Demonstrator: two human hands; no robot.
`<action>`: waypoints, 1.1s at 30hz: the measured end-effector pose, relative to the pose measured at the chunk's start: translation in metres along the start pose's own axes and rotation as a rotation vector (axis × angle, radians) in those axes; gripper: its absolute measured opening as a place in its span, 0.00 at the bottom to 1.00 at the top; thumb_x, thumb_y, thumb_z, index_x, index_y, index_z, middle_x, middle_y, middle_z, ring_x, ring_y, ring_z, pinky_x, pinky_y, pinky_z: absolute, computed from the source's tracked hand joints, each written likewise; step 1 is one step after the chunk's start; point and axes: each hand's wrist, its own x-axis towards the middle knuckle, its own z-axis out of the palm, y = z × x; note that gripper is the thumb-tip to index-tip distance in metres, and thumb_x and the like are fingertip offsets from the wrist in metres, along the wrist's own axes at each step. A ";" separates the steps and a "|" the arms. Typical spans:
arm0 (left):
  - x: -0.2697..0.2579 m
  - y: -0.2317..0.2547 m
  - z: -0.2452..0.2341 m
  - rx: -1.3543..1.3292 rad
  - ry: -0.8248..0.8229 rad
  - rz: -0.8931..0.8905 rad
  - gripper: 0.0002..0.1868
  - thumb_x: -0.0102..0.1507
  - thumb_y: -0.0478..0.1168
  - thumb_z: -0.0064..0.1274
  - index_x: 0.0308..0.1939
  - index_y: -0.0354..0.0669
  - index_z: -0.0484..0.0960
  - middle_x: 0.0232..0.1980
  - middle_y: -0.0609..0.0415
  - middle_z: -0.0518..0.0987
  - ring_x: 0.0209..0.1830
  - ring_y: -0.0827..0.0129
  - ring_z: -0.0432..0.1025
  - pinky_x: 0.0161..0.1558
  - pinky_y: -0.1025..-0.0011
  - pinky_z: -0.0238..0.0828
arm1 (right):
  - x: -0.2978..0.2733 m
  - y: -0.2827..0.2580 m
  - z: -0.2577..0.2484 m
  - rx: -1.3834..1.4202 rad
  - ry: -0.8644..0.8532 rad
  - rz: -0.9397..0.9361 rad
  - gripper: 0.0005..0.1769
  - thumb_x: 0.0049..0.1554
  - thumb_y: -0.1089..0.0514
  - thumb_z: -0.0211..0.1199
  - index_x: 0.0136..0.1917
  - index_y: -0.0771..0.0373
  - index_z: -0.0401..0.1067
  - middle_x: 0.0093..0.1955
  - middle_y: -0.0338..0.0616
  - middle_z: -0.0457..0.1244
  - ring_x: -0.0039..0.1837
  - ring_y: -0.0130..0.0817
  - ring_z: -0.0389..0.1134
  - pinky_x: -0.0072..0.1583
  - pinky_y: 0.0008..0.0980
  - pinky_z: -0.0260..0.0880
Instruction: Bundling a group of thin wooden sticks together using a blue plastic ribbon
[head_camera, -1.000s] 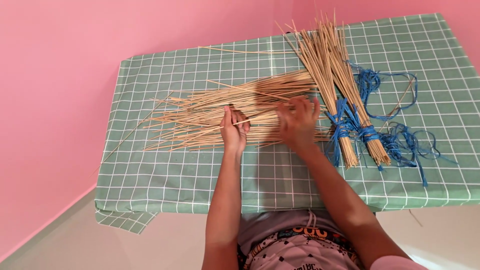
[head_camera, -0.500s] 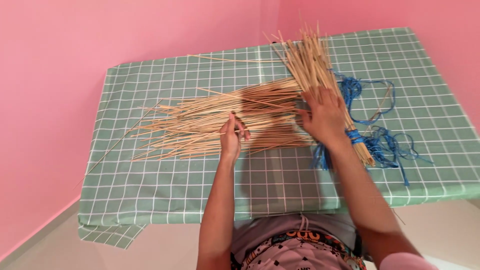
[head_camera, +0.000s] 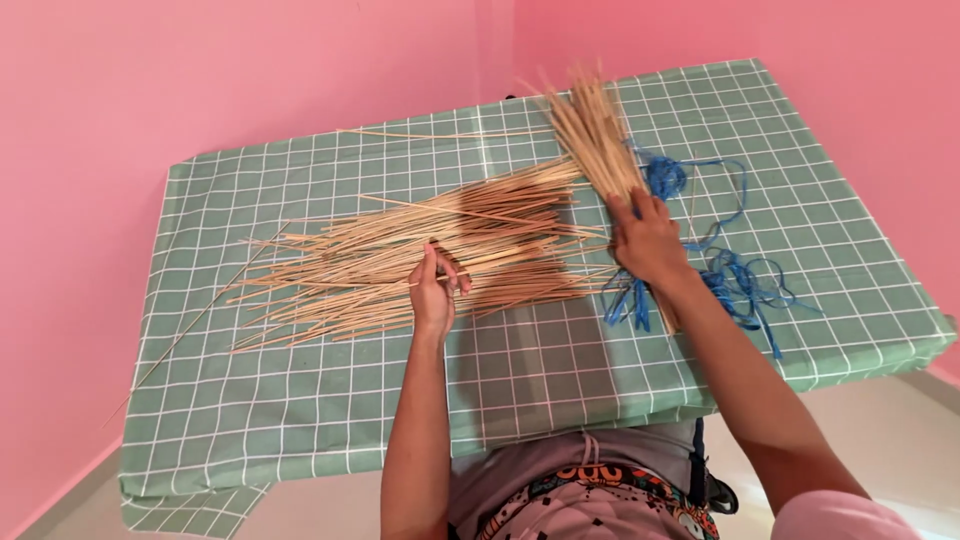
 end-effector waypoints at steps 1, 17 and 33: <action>0.000 0.000 0.001 0.000 0.007 0.003 0.33 0.74 0.55 0.41 0.19 0.37 0.71 0.15 0.49 0.66 0.11 0.59 0.72 0.12 0.73 0.67 | 0.000 0.001 -0.003 0.002 -0.002 -0.007 0.31 0.62 0.49 0.53 0.78 0.40 0.63 0.79 0.51 0.54 0.77 0.62 0.56 0.61 0.65 0.70; -0.003 0.011 -0.001 -0.220 -0.111 0.059 0.37 0.74 0.55 0.39 0.13 0.37 0.68 0.10 0.47 0.63 0.09 0.51 0.72 0.08 0.65 0.69 | -0.006 -0.094 0.018 0.133 0.226 -0.416 0.16 0.55 0.50 0.62 0.56 0.45 0.79 0.58 0.34 0.71 0.65 0.39 0.69 0.70 0.48 0.62; -0.002 0.004 -0.006 -0.256 -0.158 0.041 0.36 0.75 0.54 0.40 0.15 0.38 0.69 0.11 0.46 0.64 0.12 0.52 0.73 0.09 0.65 0.72 | 0.004 -0.080 0.055 0.529 0.423 -0.343 0.06 0.67 0.60 0.59 0.50 0.53 0.76 0.47 0.40 0.62 0.55 0.48 0.65 0.61 0.45 0.64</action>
